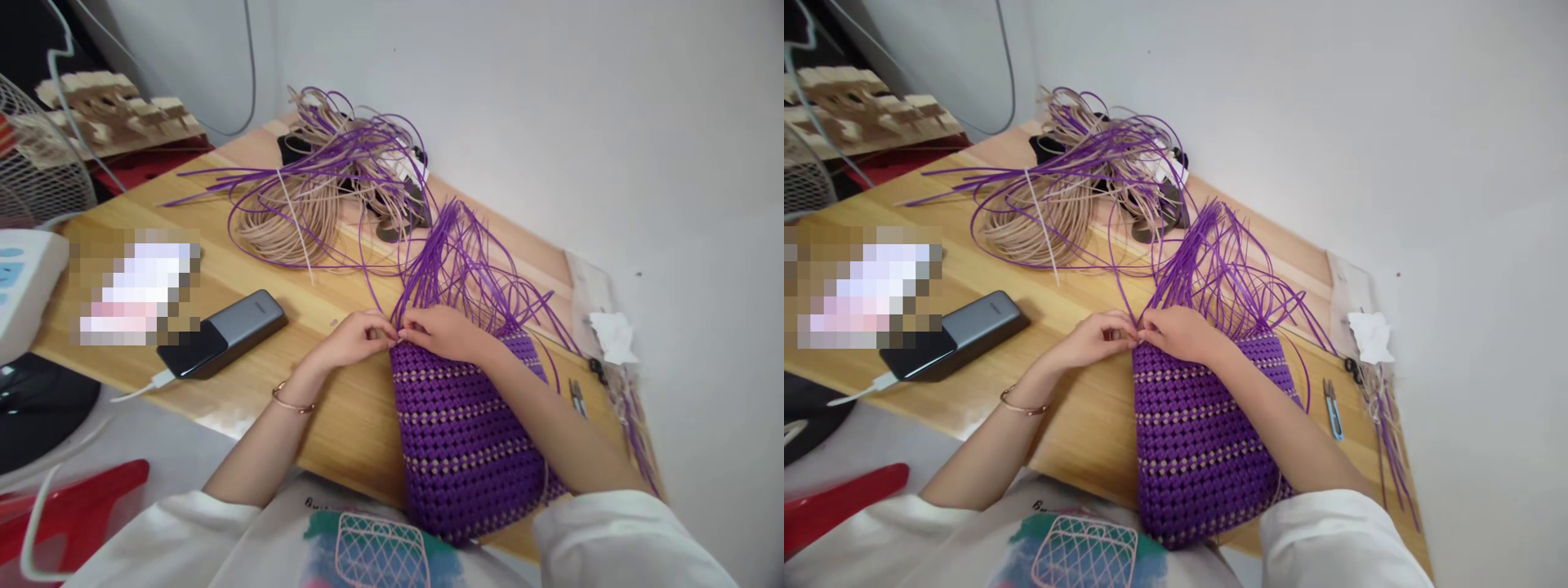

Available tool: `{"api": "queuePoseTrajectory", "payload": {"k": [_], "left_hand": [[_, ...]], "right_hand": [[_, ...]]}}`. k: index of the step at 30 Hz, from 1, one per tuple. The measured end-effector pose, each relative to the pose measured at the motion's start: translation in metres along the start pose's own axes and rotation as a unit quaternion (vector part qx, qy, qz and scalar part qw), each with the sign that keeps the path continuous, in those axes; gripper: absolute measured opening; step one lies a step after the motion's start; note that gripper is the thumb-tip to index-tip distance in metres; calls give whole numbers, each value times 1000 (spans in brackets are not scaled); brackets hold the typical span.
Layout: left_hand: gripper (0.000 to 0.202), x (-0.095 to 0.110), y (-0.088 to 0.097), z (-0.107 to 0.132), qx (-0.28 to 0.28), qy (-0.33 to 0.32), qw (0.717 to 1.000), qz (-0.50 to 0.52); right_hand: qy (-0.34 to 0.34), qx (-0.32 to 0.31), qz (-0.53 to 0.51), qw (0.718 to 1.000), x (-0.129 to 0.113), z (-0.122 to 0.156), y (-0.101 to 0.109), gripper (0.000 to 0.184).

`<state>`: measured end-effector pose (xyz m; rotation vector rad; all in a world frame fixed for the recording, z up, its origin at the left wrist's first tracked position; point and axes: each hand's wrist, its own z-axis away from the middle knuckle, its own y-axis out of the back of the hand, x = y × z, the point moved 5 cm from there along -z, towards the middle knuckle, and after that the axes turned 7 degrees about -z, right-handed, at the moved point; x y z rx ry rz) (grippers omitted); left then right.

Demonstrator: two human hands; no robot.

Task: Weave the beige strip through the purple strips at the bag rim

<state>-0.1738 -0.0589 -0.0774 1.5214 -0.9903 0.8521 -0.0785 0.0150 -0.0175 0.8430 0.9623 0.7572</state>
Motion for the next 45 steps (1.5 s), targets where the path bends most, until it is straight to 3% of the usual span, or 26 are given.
{"api": "queuePoseTrajectory", "payload": {"k": [7,14,17,21,25,28,33,39,42,45], "left_hand": [[9,9,0,-2,-35,-52,998,-15],[10,8,-2,-6,-54,-66,996,11],[10,8,-4,-6,-77,-62,995,13],[10,6,-5,-3,-93,-46,995,9],[11,4,-8,0,-104,-3,995,-9],[13,5,-10,0,-99,22,995,-22],[18,5,-11,0,-80,40,995,-42],[22,2,-10,1,-41,57,997,-41],[24,4,-10,-1,-38,57,997,-41],[26,6,-12,-3,-55,52,997,-29]], "right_hand": [[-51,77,-86,992,12,6,6,17],[-152,73,-307,936,30,8,-1,26],[-137,86,-280,946,26,11,-1,25],[-93,84,-152,980,12,31,4,17],[-169,100,-29,980,12,80,17,16],[-232,151,-22,961,19,127,19,17],[-296,281,-112,906,29,191,-17,21],[-324,461,-130,816,22,232,-69,22],[-284,503,-96,810,10,236,-74,21],[-272,490,-77,824,5,228,-64,22]]}}
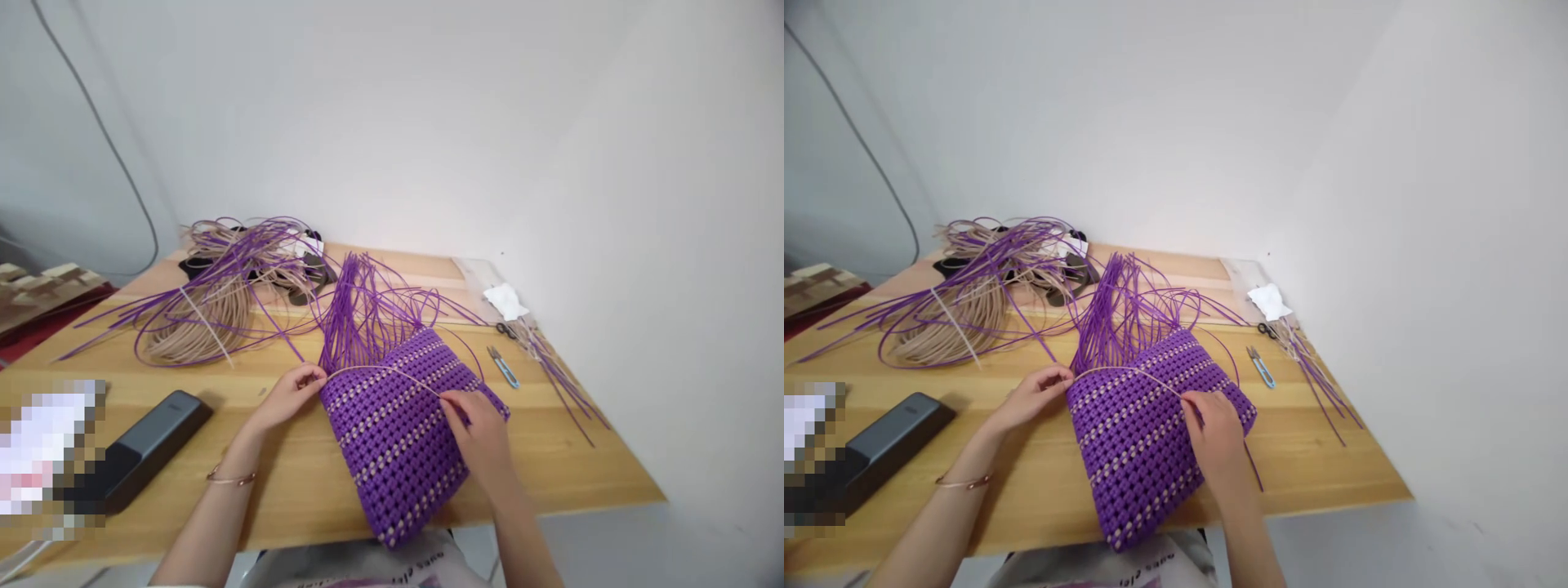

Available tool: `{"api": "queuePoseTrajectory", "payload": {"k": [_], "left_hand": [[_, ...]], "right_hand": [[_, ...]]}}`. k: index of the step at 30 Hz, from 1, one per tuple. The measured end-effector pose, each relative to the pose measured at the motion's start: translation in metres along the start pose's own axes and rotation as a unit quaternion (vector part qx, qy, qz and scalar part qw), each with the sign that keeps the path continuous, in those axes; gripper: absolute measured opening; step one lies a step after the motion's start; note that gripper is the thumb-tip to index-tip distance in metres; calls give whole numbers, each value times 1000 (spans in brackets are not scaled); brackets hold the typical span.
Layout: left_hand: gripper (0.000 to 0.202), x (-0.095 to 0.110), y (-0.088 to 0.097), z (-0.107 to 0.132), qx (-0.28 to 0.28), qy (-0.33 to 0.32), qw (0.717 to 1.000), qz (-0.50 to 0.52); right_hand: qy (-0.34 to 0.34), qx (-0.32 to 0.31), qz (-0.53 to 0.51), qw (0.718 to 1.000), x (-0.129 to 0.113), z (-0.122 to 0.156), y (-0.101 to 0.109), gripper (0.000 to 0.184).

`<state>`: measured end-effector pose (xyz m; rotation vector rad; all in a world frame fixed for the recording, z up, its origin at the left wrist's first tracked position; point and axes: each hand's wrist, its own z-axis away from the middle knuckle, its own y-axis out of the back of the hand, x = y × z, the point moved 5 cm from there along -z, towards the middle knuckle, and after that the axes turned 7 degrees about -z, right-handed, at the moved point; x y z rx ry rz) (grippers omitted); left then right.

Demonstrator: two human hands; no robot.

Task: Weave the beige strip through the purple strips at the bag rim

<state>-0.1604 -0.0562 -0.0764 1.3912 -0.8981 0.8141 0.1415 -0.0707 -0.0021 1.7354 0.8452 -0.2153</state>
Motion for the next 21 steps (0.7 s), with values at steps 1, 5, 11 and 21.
{"api": "queuePoseTrajectory", "payload": {"k": [1,5,11,21], "left_hand": [[27,0,0,-1,-5,0,1000,7],[33,-1,0,-2,-16,10,999,47],[35,-3,-1,-1,-38,7,996,79],[36,-7,-9,-3,-43,21,979,196]], "right_hand": [[-2,-9,6,1000,-4,-7,-1,22],[15,-73,24,997,-29,-55,-15,20],[11,-177,89,980,-67,-131,-66,20],[352,-322,164,863,-119,-116,-139,18]]}}
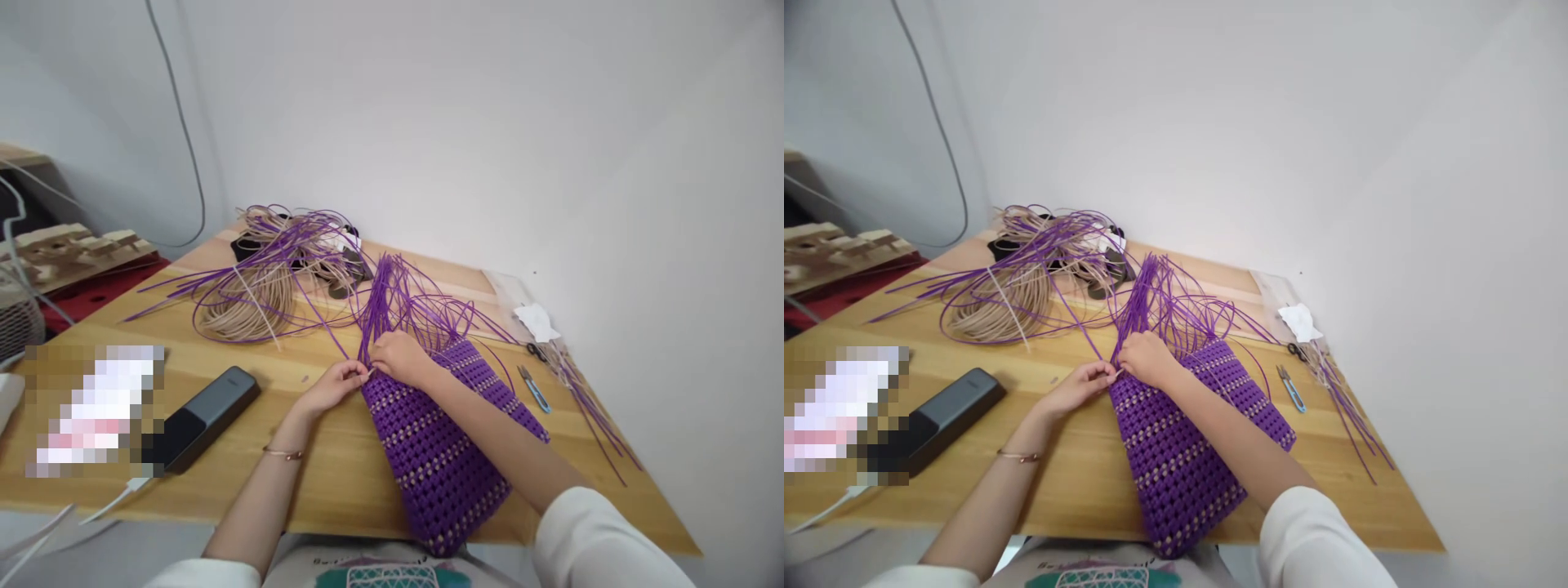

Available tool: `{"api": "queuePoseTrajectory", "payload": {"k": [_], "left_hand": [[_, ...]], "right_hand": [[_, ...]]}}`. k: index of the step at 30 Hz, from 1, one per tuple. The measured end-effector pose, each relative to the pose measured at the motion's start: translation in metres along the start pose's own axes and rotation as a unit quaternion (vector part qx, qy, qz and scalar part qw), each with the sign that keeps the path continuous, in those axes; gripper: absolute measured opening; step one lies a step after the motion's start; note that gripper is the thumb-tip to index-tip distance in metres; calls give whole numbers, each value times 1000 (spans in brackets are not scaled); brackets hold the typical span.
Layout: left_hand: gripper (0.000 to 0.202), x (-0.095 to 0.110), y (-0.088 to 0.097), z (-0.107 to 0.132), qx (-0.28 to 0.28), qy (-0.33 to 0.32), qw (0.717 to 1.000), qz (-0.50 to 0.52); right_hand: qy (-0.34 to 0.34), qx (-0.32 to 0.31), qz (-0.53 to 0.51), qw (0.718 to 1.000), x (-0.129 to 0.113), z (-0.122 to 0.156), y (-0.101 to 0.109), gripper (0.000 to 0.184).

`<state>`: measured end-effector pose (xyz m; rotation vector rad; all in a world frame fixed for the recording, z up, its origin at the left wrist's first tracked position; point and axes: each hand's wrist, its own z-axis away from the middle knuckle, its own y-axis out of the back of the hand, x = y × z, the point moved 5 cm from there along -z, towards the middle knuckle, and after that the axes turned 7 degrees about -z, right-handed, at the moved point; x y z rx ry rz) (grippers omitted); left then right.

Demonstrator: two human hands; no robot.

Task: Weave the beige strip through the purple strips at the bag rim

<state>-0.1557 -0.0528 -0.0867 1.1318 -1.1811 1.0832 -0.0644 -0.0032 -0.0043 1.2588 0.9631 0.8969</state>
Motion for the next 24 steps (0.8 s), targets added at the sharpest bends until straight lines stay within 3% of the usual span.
{"api": "queuePoseTrajectory", "payload": {"k": [6,12,16,19,24], "left_hand": [[32,-8,-1,-1,-6,17,999,35],[31,-6,1,-1,-9,19,999,29],[26,-3,2,-1,-14,18,999,27],[24,-2,1,-1,-23,13,999,44],[22,-5,1,0,-28,16,998,46]], "right_hand": [[21,-4,-101,995,-1,2,-9,19],[-11,-48,-16,999,10,-3,-10,20],[-76,6,-22,997,35,6,-1,24],[-27,10,-59,998,30,12,3,20],[40,-49,-43,997,3,2,-6,21]]}}
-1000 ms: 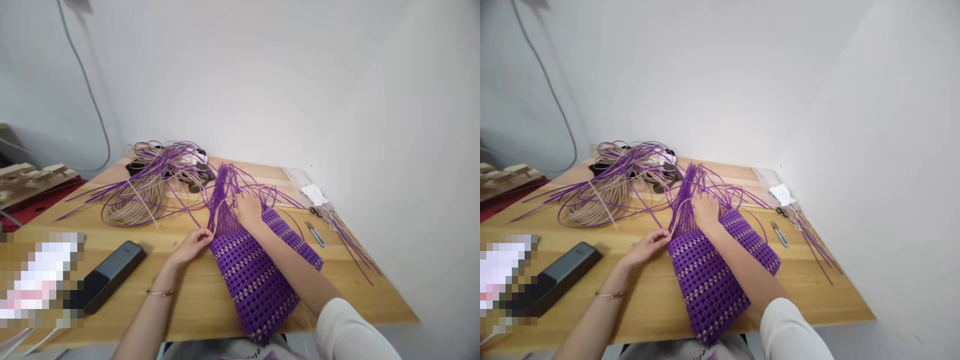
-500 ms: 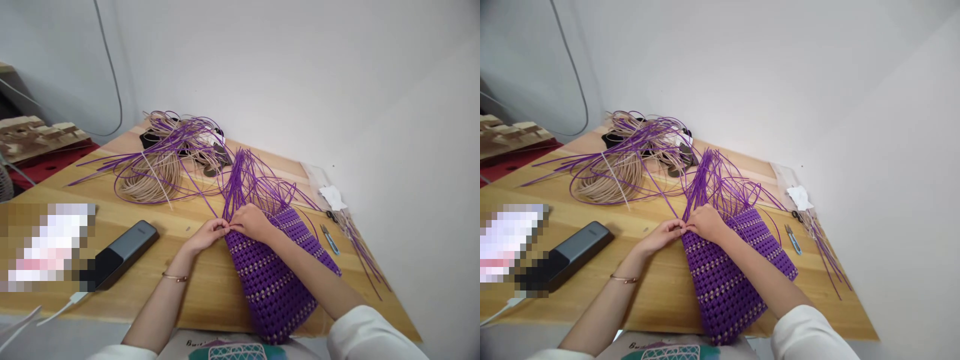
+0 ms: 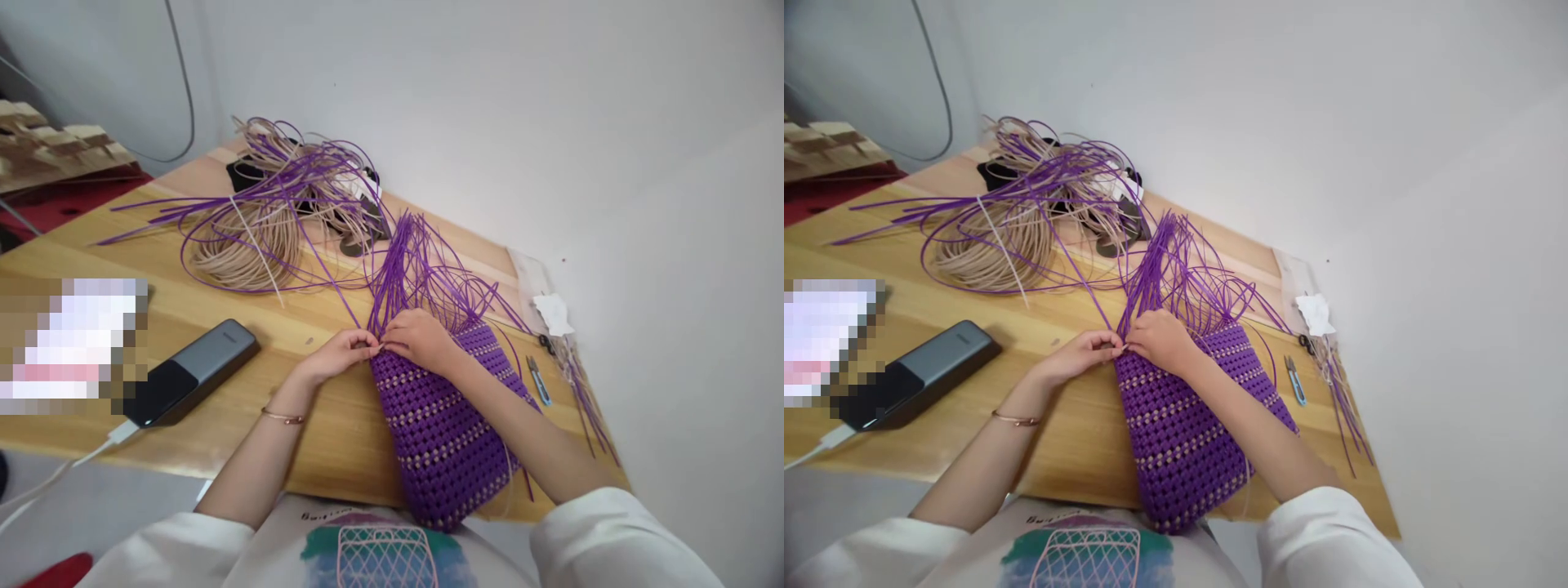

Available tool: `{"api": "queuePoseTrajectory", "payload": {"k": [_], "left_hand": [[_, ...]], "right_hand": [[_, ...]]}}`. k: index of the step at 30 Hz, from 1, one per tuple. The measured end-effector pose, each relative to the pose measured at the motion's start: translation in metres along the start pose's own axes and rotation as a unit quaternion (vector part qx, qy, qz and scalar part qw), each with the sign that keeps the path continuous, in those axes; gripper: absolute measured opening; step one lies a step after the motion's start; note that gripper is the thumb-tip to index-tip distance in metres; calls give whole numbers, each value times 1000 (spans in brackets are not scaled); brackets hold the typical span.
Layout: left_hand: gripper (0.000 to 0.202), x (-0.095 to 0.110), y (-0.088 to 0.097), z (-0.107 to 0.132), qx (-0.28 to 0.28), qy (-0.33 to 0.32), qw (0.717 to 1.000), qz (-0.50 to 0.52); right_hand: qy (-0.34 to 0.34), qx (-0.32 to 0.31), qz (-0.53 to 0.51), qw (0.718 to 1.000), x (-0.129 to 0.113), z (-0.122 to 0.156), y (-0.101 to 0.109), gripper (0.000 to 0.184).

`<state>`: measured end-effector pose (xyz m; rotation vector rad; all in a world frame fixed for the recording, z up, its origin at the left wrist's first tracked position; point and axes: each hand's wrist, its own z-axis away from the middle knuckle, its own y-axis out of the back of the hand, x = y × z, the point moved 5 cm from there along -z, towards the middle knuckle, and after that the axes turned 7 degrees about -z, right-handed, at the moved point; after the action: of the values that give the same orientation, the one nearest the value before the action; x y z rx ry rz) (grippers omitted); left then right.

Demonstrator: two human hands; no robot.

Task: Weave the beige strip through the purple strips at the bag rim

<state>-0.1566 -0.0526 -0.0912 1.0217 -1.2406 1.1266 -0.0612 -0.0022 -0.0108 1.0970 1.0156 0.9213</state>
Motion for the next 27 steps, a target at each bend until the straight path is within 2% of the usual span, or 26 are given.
{"api": "queuePoseTrajectory", "payload": {"k": [3,5,8,10,12,14,17,19,20,24,25,27], "left_hand": [[21,-2,2,0,9,4,1000,7],[20,-2,3,-1,13,7,1000,11],[18,-2,3,-3,3,5,1000,15],[17,-1,3,-3,0,2,1000,22],[17,-2,4,-3,3,3,999,32],[17,-3,4,-2,7,6,999,45],[19,-5,5,-2,24,15,997,69],[21,-7,6,-2,47,26,995,82],[22,-8,7,-3,57,31,994,84],[22,-8,7,-3,87,31,993,76],[22,-7,8,-3,92,31,992,74],[22,-7,9,-2,103,32,992,68]], "right_hand": [[-15,-37,0,999,1,-7,-3,24],[-89,-28,-1,996,14,-5,4,24],[-239,14,-4,971,35,6,23,21],[-287,13,-19,958,37,11,30,17],[-288,-16,-76,955,29,9,28,18],[-280,-58,-175,942,17,5,17,23],[-293,-112,-325,892,0,-1,0,21],[-299,-137,-357,874,-6,-4,-6,22],[-290,-144,-348,880,-8,-5,-6,24],[-199,-130,-202,950,-6,-16,7,23],[-185,-142,-187,954,-4,-19,9,20],[-194,-201,-221,935,1,-24,6,17]]}}
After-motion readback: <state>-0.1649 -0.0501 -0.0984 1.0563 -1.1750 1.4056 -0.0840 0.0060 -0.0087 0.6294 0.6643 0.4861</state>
